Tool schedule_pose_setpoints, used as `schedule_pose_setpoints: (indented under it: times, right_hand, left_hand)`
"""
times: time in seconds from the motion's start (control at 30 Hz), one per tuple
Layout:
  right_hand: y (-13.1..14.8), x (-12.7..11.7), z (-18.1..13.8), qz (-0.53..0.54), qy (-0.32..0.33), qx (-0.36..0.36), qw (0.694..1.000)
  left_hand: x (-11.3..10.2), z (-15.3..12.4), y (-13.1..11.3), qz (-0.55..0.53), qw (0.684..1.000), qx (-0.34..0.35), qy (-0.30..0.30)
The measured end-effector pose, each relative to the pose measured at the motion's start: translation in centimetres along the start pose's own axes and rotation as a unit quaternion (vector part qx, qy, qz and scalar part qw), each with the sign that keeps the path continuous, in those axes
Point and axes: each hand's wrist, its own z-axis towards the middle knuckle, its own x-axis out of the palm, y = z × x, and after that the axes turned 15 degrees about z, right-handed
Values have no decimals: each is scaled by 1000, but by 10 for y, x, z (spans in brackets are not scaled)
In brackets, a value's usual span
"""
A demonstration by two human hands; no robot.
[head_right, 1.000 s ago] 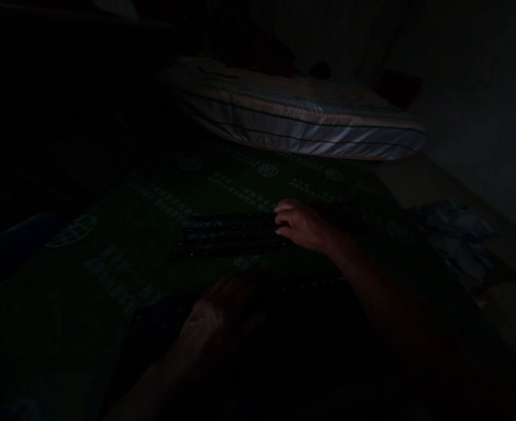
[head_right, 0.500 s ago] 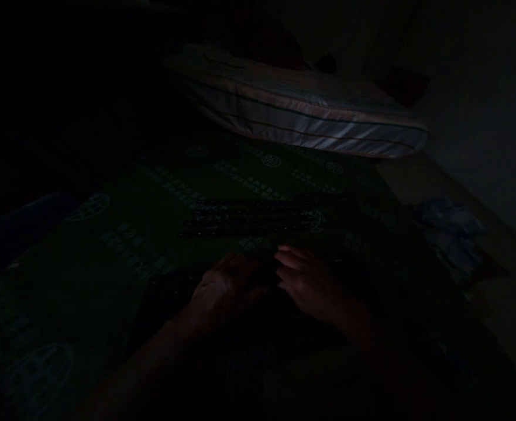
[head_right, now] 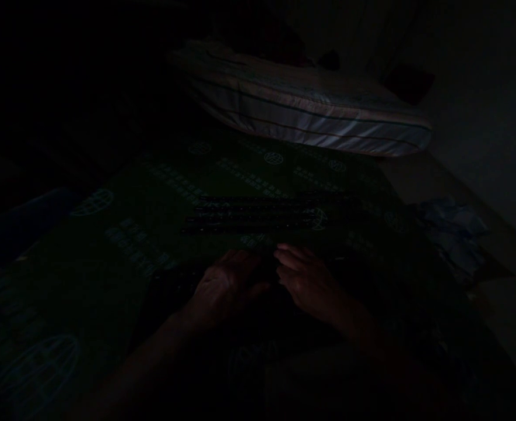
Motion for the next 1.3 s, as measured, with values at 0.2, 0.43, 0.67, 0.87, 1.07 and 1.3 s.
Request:
schedule_pose_setpoints:
  times: [0.2, 0.43, 0.67, 0.87, 1.07, 1.3]
  right_hand:
    - [0, -1, -1, 10, 17, 7, 1000]
    - [-1, 1, -1, 15, 15, 8, 1000]
    - [-2, 1, -1, 25, 1, 5, 1000]
    - [0, 2, 0, 20, 11, 6, 1000]
    - [0, 5, -1, 24, 1, 4, 1000]
    - [2, 13, -9, -16, -58, -4, 998]
  left_hand:
    - [0, 1, 0, 4, 1000, 1, -1]
    - [-1, 1, 0, 2, 1000, -1, 2]
    - [1, 0, 0, 11, 1000, 0, -4]
    - [1, 0, 0, 1, 1000, -2, -11]
    - [1, 1, 0, 1, 1000, 1, -8]
    - [1, 1, 0, 11, 1000, -2, -7]
